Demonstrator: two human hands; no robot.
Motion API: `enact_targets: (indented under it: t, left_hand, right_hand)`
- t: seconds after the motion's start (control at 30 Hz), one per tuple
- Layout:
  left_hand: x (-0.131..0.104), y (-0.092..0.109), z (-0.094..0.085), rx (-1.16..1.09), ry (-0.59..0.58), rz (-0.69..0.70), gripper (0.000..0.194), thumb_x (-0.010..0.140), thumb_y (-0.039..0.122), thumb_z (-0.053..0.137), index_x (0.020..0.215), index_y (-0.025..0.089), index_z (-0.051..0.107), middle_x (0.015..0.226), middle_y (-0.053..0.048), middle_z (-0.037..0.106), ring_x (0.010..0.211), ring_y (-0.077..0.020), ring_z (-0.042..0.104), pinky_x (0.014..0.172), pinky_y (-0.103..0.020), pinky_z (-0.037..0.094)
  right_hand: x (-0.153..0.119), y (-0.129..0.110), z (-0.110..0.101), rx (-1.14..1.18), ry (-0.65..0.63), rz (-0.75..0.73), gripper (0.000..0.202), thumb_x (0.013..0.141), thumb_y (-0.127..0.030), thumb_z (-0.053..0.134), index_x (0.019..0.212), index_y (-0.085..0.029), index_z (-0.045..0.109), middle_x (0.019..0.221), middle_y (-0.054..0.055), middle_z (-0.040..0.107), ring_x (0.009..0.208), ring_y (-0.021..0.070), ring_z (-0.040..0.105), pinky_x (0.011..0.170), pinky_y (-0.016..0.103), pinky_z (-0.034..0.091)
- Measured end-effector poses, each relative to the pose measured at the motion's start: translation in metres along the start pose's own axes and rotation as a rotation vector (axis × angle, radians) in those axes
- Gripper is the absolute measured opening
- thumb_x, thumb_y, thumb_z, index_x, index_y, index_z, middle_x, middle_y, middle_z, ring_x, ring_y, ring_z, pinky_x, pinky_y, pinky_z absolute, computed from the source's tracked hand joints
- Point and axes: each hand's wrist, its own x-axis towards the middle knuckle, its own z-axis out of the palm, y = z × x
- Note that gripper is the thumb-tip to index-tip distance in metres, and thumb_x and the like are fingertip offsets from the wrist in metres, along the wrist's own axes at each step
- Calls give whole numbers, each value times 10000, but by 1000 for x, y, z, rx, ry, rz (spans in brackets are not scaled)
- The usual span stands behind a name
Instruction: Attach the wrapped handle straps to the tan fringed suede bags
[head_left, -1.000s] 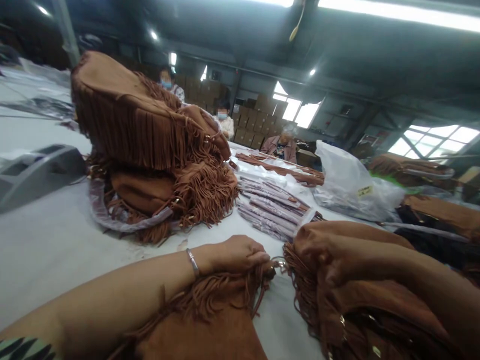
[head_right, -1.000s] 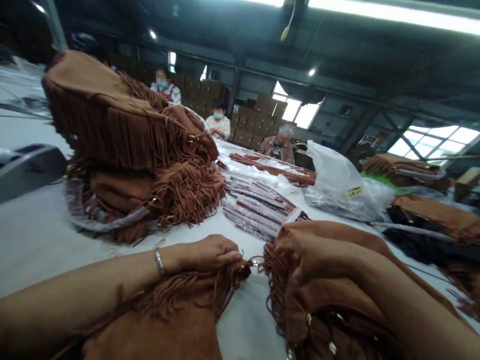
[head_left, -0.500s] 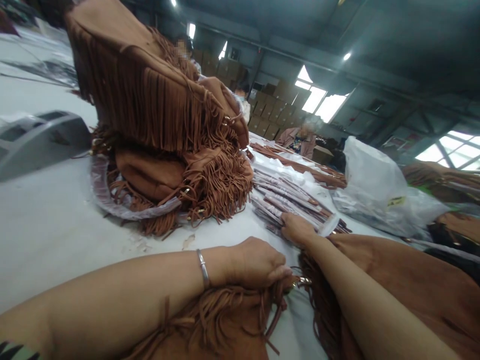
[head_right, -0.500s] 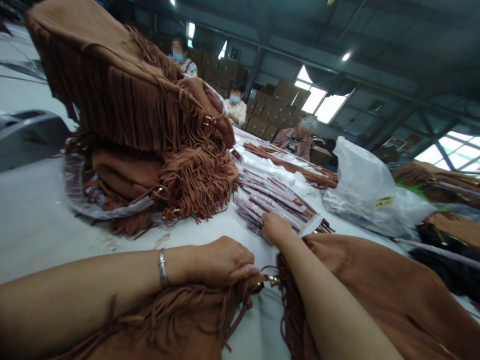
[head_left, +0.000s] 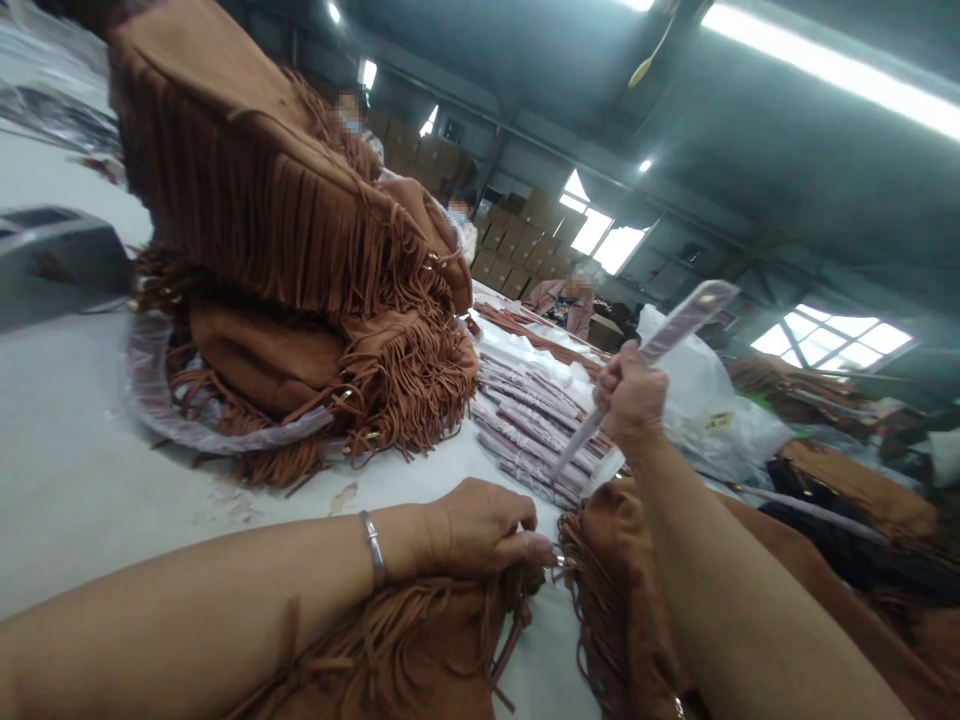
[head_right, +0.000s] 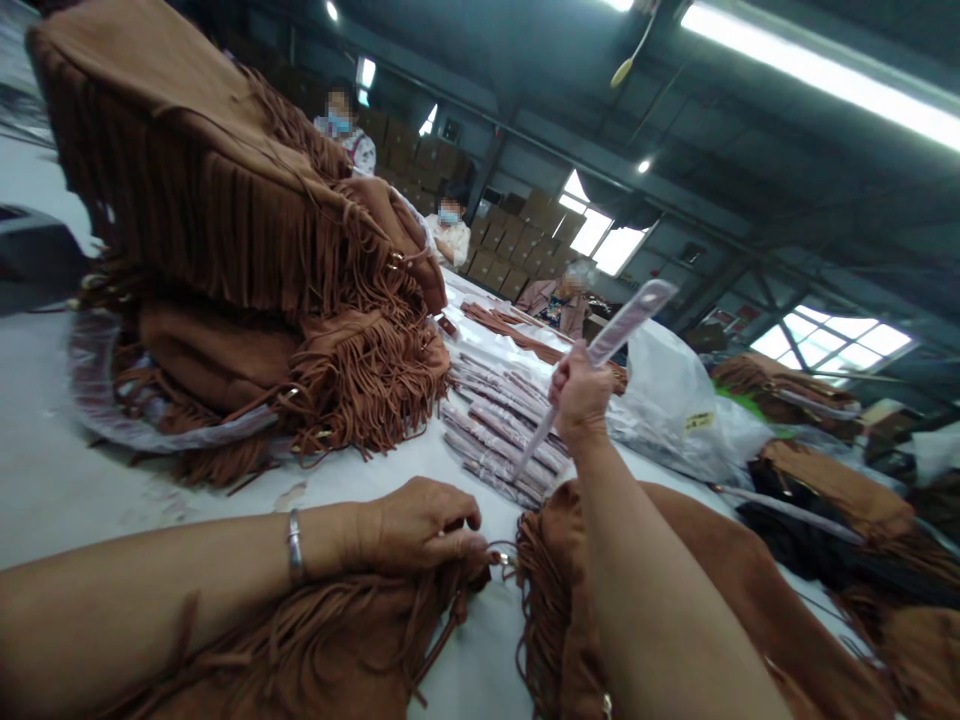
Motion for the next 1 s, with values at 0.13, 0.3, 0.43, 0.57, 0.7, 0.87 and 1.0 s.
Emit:
enact_targets:
  t: [0.13,0.3,0.43,0.57,0.7,0.87,1.0]
  left_hand:
    - [3,-4,4,-163,196,-70,336,894,407,452,721,169,613,673,-11,613,629,-120,510,611,-228,341]
    - [4,-2,0,-345,265,-144,339,847,332,500,562,149,477,531,31,429,549,-86,375,581,-221,290]
    - [5,10,-16,-585,165,-234,347,899,392,385,685,148,509,545,18,485,510,-94,451,538,-214,351]
    - [1,41,-41,-850,-73,-320,471,928,495,292,853,112,556,673,-60,623,529,-130,577,525,-253,448]
    - [-13,97,-55,-1290,-387,-287,467,821,587,538,930,133,560,782,-71,668,550,-140,612,442,-217,406]
    - [-33,162,-40,-1406,-169,-173,343,729,405,720,791,115,548,602,22,566,403,-40,471,370,-148,282]
    - [-42,177,-21,-1095,6,-147,258,784,360,615,728,138,496,544,43,515,372,-38,416,364,-154,306]
  right_hand:
    - [3,-70,-21,575,12,-54,448,968,-491,262,616,-214,282,457,-103,213,333,61,175,333,195,186]
    - [-22,-100,-58,996,47,108,446,993,-361,287,578,-198,296,428,-100,223,297,46,210,315,184,169]
    - [-55,-98,-95,1116,114,112,391,954,-271,355,581,-201,259,417,-101,247,282,43,238,315,183,183]
    - [-97,-96,-130,1193,174,56,358,928,-261,348,586,-201,261,395,-104,251,264,37,246,306,174,199]
    - [-140,-97,-155,1273,234,-25,376,944,-285,259,583,-206,189,382,-98,252,255,36,252,297,166,229]
    - [-186,-101,-179,1277,310,-60,409,964,-315,216,570,-205,224,383,-90,290,274,35,311,312,152,300]
    - [-227,-82,-195,1162,369,125,449,990,-357,219,649,-184,455,480,-29,517,418,92,535,440,228,494]
